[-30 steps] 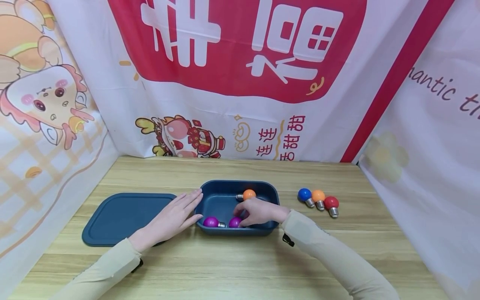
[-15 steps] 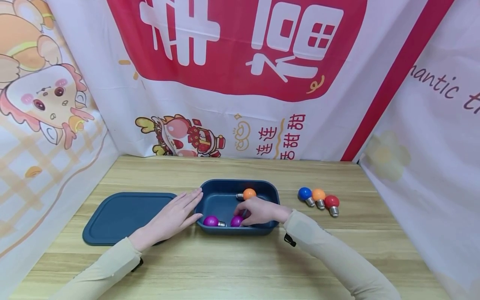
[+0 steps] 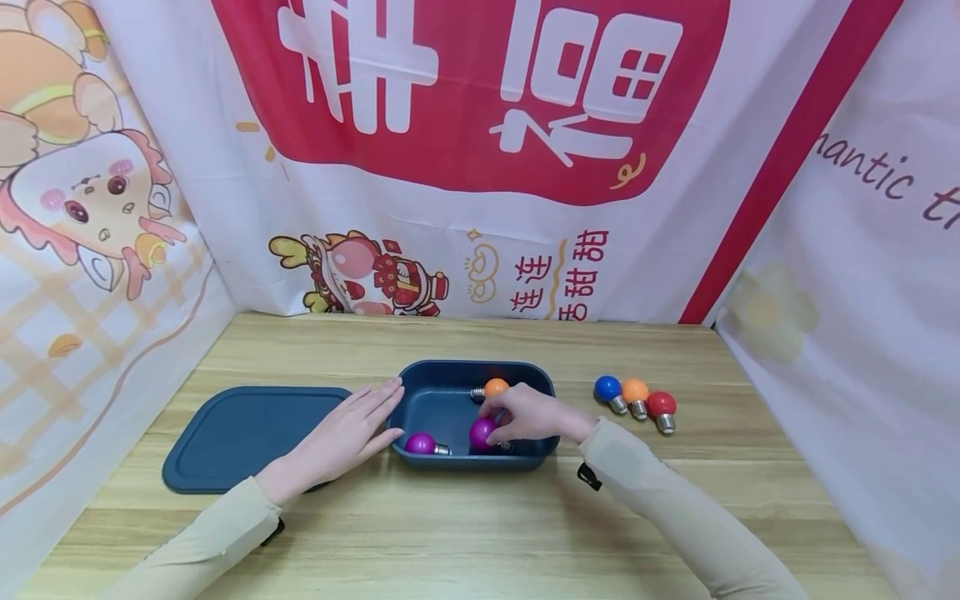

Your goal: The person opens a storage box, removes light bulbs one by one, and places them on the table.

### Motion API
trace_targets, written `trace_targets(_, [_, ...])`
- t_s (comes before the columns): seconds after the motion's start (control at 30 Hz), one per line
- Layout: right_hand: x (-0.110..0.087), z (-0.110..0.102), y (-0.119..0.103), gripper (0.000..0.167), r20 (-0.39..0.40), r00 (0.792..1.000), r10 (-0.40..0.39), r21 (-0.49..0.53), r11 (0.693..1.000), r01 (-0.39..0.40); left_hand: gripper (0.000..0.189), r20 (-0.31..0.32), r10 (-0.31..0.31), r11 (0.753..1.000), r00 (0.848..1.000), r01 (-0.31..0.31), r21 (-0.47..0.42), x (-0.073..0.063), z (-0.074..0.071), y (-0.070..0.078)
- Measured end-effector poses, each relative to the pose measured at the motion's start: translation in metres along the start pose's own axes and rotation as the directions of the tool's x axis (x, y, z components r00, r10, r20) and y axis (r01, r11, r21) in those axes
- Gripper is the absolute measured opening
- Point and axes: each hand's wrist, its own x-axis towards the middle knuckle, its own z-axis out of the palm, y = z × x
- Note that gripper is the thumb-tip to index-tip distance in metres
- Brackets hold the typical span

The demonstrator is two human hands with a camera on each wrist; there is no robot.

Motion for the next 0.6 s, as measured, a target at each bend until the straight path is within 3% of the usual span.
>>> trace_targets(0.37, [-0.015, -0.024, 0.000, 0.037, -0.054, 0.998, 0.044, 0.066, 0.997, -0.040, 0.066, -0.008, 0.006, 1.000, 1.000, -0.006, -0.004, -0.001, 0.001, -0.001])
trace_targets(0.6, [-0.024, -0.035, 0.006, 0.034, -0.109, 0.993, 0.038, 0.018, 0.999, -0.036, 0.066, -0.014, 0.011, 1.000, 1.000, -0.011, -0.003, -0.001, 0.002, -0.002])
